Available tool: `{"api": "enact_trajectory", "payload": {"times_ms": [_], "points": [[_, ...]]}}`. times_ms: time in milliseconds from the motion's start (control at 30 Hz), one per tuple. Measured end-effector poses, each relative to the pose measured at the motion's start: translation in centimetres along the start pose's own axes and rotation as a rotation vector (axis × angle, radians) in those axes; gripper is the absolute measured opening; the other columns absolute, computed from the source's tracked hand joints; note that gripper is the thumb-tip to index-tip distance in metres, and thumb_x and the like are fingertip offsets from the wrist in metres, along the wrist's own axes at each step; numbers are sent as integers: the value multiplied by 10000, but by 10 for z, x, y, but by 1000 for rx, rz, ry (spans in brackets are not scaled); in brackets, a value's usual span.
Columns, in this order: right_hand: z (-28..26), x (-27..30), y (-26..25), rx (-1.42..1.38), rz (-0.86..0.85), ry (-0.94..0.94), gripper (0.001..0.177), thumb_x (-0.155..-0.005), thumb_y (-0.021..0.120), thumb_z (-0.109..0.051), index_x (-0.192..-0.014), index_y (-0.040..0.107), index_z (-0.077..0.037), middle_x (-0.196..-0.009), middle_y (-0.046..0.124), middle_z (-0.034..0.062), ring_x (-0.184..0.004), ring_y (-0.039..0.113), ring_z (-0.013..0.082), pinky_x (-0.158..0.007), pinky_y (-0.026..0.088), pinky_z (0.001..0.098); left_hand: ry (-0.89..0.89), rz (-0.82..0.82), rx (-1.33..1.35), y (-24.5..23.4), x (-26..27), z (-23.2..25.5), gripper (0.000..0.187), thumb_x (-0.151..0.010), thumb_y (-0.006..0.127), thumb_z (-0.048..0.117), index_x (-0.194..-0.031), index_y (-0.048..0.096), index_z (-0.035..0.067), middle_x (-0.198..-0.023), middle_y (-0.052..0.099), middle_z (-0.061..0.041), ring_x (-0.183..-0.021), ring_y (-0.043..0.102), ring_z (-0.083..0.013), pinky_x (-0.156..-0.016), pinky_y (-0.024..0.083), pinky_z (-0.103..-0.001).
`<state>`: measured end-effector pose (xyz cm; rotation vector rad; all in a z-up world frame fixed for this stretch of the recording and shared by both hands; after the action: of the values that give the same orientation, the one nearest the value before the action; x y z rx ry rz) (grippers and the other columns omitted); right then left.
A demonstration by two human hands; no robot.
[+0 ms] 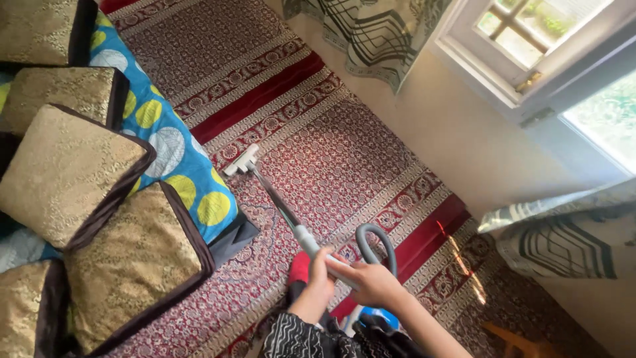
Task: Vacuum the carpet in the bedroom.
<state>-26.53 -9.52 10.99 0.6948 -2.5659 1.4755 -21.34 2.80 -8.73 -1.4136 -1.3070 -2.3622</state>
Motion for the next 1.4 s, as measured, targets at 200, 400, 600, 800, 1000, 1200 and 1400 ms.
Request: {"api": "enact_trajectory", "payload": {"times_ms": [200, 400, 600, 800, 1000, 1200, 1400], "points": [[-38, -155, -20, 49, 16, -22, 913, -727, 690, -162, -1541, 381, -440, -914, 699, 145, -811, 715, 381, -683, 545, 538, 230, 117, 76, 22, -63, 157, 154, -828, 652, 145, -895, 533, 74, -668, 555, -75, -564, 575, -249, -569, 549, -465], [-73, -225, -42, 6, 41, 8, 942, -723, 699, -191, -1553, 339, -456, -900, 709, 161, -792, 713, 387, -678, 554, 543, 171, 141, 1, 35, -86, 255, 206, -803, 677, 154, -879, 509, 61, -668, 558, -82, -572, 576, -254, -595, 550, -448], [-85, -206, -50, 19, 24, 37, 993, -701, 681, -177, -1577, 313, -469, -777, 692, 190, -751, 710, 405, -687, 554, 546, 251, -113, -213, 113, 84, 255, 257, -917, 620, 304, -975, 508, 80, -852, 586, -76, -798, 617, -208, -790, 513, -339], [-109, -128, -57, 36, 48, 110, 943, -740, 702, -265, -1567, 308, -487, -761, 690, 214, -710, 701, 424, -674, 552, 560, 269, -266, -317, 136, 197, 213, 260, -943, 551, 324, -1033, 526, 81, -939, 601, -66, -923, 631, -174, -896, 504, -301], [-120, -20, -34, -11, 103, 192, 928, -724, 684, -233, -1555, 343, -468, -765, 697, 214, -709, 709, 425, -673, 558, 559, -29, -64, -105, 16, 41, 117, 200, -858, 708, 196, -871, 537, 93, -746, 585, -79, -688, 610, -253, -696, 558, -423], [-135, 91, -26, -16, 60, 267, 959, -707, 645, -182, -1570, 329, -459, -784, 704, 215, -730, 715, 419, -704, 566, 551, -157, -105, -17, 7, 125, 19, 181, -845, 713, 161, -881, 557, 76, -746, 594, -71, -695, 618, -227, -709, 570, -399], [-157, 153, 16, -67, 86, 354, 785, -838, 684, -344, -1536, 350, -479, -820, 711, 201, -743, 715, 424, -699, 572, 544, -194, -97, -35, -7, 212, -16, 186, -804, 701, 117, -783, 522, 71, -671, 579, -78, -637, 608, -241, -673, 562, -409]]}}
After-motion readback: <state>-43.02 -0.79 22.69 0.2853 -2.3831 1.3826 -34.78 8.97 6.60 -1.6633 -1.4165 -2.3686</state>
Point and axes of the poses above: each hand's wrist, its own x-axis away from the middle knuckle, its own y-axis out of the palm, z = x × y, the point moved 1 cm from there along -x, towards the middle knuckle
